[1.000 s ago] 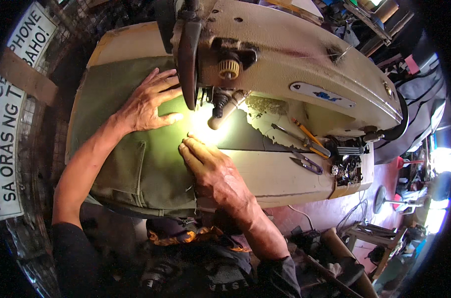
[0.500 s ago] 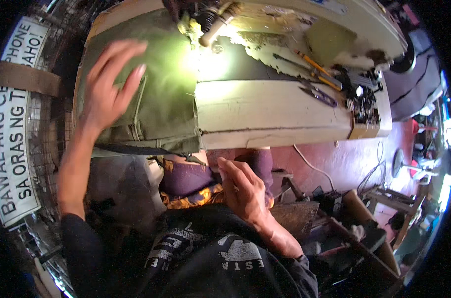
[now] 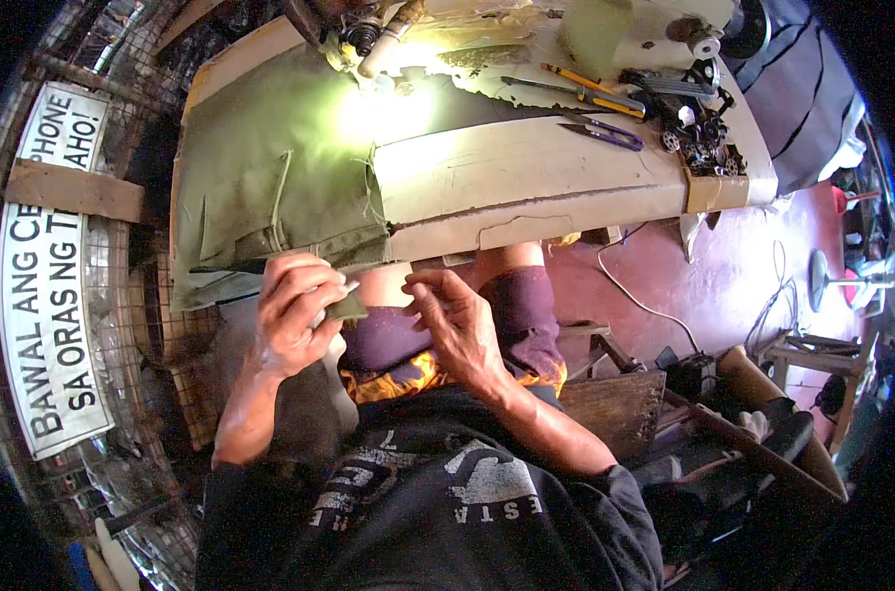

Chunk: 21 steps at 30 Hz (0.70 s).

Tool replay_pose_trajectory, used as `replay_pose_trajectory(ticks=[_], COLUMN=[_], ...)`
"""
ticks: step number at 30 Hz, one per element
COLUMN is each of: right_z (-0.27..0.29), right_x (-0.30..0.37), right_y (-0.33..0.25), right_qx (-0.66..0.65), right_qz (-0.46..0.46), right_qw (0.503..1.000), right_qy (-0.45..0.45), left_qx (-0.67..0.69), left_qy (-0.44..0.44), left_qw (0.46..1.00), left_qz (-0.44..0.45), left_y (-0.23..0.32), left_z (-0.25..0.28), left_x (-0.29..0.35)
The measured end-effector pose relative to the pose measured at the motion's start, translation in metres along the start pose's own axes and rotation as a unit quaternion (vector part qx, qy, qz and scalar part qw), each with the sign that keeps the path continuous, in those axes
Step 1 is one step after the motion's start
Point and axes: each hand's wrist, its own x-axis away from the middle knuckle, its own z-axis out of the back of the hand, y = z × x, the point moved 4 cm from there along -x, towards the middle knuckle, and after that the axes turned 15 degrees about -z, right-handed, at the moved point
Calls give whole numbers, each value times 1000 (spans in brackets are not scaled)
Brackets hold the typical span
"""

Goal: Sewing pieces of green leather or canvas using an industrial sewing machine.

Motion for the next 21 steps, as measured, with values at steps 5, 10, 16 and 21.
replay_pose_trajectory(ticks=[5, 10, 16, 21], right_z=[-19, -39, -34, -31], right_x=[-2, -27, -37, -41], right_y=[-18, -20, -1, 2], right_qx=[-55, -110, -138, -121], right_qz=[13, -14, 37, 57], right_qw=[995, 988, 982, 979], right_qy=[-77, -104, -122, -151], left_qx=[7, -68, -208, -168], left_qy=[-36, -93, -56, -134], left_qw=[999, 993, 976, 976], left_qz=[-5, -5, 40, -26], left_y=[10, 10, -16, -27], left_z=[6, 6, -15, -9], left_x=[14, 10, -11, -22])
